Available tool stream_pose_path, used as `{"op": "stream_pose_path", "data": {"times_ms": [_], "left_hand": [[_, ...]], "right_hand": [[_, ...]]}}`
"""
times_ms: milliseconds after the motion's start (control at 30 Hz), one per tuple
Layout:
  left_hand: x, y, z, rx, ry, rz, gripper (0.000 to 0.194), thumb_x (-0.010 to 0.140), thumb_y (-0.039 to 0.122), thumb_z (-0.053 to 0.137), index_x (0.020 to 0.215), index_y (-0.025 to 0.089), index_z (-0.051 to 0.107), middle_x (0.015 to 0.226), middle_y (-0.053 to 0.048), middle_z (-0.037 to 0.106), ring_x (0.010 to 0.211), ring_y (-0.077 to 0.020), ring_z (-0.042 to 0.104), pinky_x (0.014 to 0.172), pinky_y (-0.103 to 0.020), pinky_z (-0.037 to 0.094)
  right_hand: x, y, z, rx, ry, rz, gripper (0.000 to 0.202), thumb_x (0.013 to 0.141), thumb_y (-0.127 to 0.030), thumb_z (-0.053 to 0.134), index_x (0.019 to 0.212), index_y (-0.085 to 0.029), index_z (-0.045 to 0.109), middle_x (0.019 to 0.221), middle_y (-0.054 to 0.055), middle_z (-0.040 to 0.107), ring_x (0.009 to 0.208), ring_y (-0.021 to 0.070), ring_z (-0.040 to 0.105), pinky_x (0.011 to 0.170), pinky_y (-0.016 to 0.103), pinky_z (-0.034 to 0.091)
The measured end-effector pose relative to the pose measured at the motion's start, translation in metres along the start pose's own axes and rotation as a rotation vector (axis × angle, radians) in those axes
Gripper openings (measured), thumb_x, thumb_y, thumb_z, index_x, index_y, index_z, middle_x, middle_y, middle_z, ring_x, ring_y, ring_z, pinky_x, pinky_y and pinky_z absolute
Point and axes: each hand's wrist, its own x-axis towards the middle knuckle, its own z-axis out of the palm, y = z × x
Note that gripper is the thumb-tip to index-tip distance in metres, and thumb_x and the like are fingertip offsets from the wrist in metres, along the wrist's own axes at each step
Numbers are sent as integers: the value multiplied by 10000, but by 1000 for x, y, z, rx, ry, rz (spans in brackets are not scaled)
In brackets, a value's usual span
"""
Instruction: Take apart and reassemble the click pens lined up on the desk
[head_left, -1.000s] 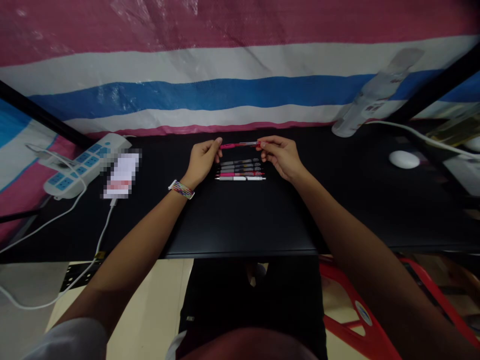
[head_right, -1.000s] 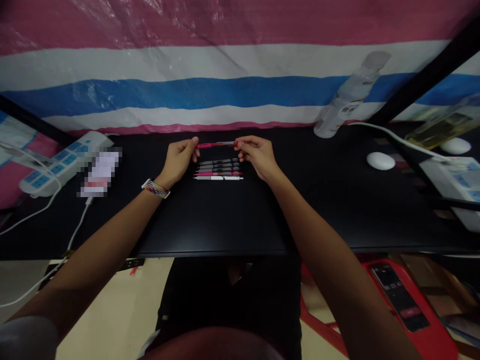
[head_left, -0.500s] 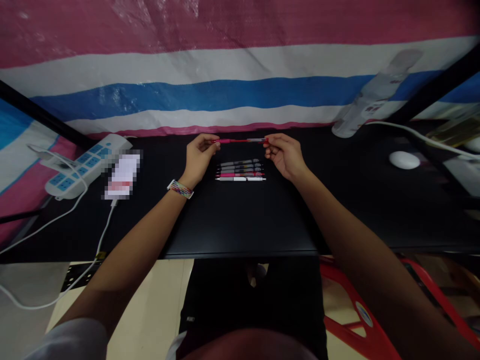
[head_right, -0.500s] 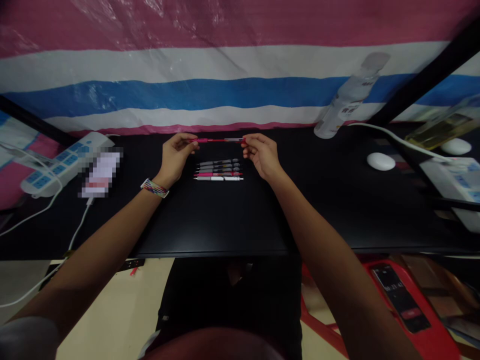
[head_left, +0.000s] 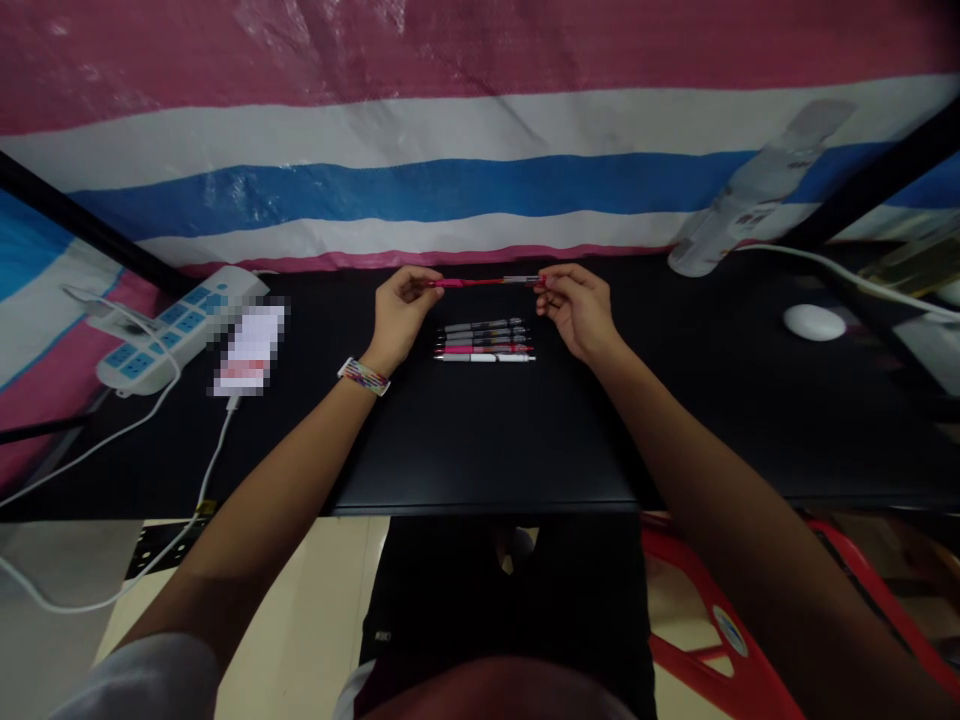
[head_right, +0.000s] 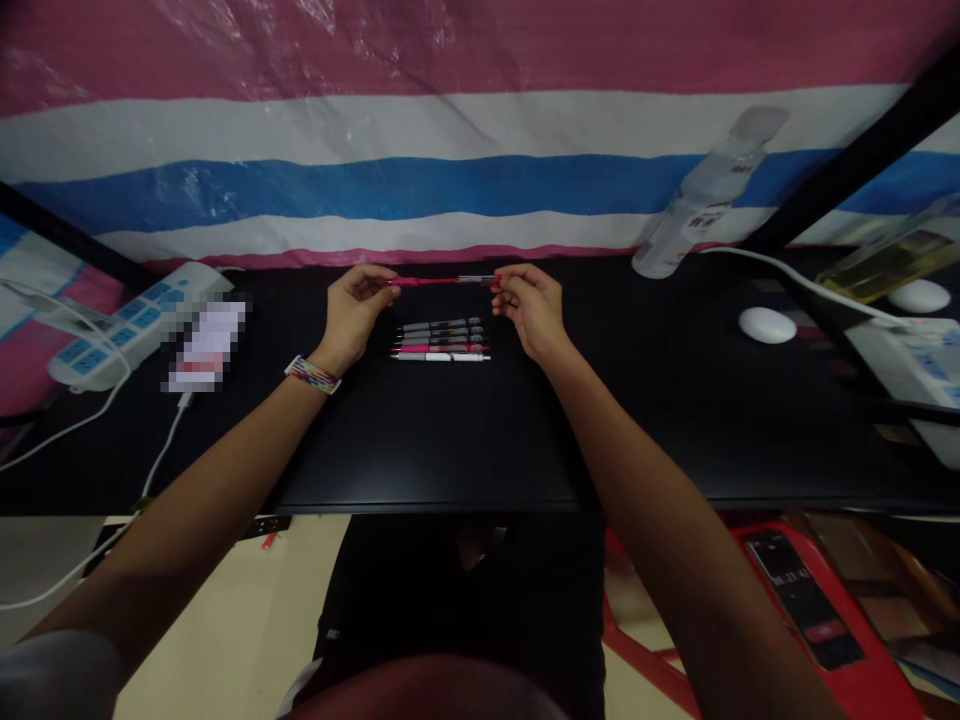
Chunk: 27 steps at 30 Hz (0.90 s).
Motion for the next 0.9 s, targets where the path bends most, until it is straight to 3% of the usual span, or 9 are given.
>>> {"op": "stream_pose_path", "data": {"times_ms": [133,267,467,667,900], "left_hand": [[-1,1,0,-42,23,-20,196,873,205,849,1061,220,799,997,-45,820,895,-155,783,797,-277,637],[-1,6,1,-99,62,-81,43,951,237,853,980,216,828,897,-47,819,783,-135,764,690,-245,589],[0,10,2,-102,71,-93,186,1016,299,855,858,214,806,809,-36,793,709,-114,726,640,-224,556],[-1,11,3,-125,64,-88,227,1017,323,872,833,211,802,783,-28,781,687,-103,704,651,-223,553],[-2,14,4,-125,40,-86,281,1005,352,886,785,201,798,747,-27,772,659,-95,680,650,-227,540]], "right_hand": [[3,3,-3,31,-6,-6,78,866,-201,776,926,-245,749,800,-11,694,670,119,657,665,258,573],[7,6,-6,52,-27,-14,67,881,-207,805,922,-238,761,790,-6,704,658,120,663,653,259,578],[7,8,-5,71,-8,-22,81,874,-213,822,925,-259,778,782,-19,718,660,121,661,638,252,572],[6,6,-4,89,4,-15,107,853,-166,780,908,-254,804,772,-15,729,642,117,649,624,250,565],[5,7,-6,56,-44,-26,67,872,-228,860,922,-244,818,787,1,729,662,122,670,642,260,583]]}}
